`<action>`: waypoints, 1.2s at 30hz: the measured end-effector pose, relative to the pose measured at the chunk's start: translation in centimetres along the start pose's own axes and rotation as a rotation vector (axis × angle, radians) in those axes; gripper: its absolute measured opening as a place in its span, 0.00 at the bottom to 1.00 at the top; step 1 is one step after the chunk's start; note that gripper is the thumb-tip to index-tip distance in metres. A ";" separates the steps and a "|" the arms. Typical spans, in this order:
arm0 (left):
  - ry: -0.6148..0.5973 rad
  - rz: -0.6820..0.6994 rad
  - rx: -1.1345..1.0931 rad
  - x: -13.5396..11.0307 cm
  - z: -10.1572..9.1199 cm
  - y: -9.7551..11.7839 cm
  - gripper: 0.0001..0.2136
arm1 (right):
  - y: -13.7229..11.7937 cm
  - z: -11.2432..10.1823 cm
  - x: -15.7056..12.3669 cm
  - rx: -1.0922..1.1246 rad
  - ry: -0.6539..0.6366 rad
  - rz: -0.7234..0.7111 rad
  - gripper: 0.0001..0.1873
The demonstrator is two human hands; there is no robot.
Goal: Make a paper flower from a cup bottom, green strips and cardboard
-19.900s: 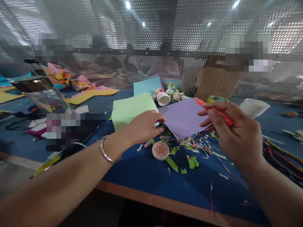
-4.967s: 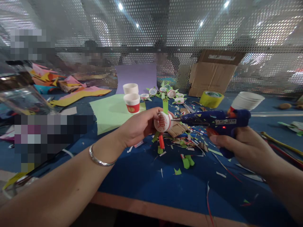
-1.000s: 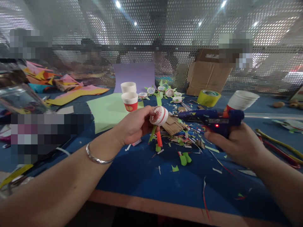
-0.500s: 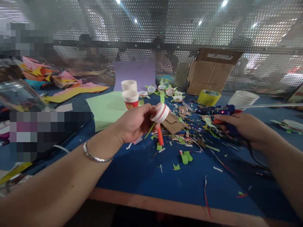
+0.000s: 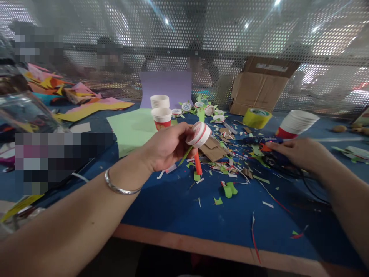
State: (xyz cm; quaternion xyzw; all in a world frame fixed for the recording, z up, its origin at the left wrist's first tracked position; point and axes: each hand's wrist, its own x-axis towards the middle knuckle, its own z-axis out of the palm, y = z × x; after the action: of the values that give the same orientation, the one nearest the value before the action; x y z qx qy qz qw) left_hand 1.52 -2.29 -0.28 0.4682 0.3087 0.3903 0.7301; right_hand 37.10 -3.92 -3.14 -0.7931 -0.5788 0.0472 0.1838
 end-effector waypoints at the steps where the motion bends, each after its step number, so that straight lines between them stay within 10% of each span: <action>1: 0.003 0.001 0.003 0.0 0.0 0.0 0.09 | 0.0 -0.3 -0.1 -0.061 0.023 0.015 0.24; 6: 0.049 -0.008 0.008 0.1 -0.1 -0.2 0.09 | -3.5 -1.0 -3.3 -0.040 0.139 -0.028 0.15; 11: 0.110 -0.024 0.030 0.5 -0.2 -0.3 0.11 | -9.2 0.9 -8.2 0.278 -0.262 -0.601 0.10; 16: 0.099 -0.004 0.045 0.5 0.2 -0.3 0.13 | -12.9 2.6 -9.7 0.087 -0.340 -1.067 0.13; 36: 0.079 0.054 0.039 0.6 -0.4 -0.3 0.10 | -13.6 3.4 -9.2 -0.121 -0.281 -0.994 0.11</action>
State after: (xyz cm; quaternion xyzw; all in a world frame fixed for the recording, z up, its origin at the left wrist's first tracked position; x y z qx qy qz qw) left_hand 1.55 -1.66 -0.82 0.4746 0.3322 0.4220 0.6973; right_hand 20.87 -8.12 -2.88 -0.4178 -0.9063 0.0269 0.0583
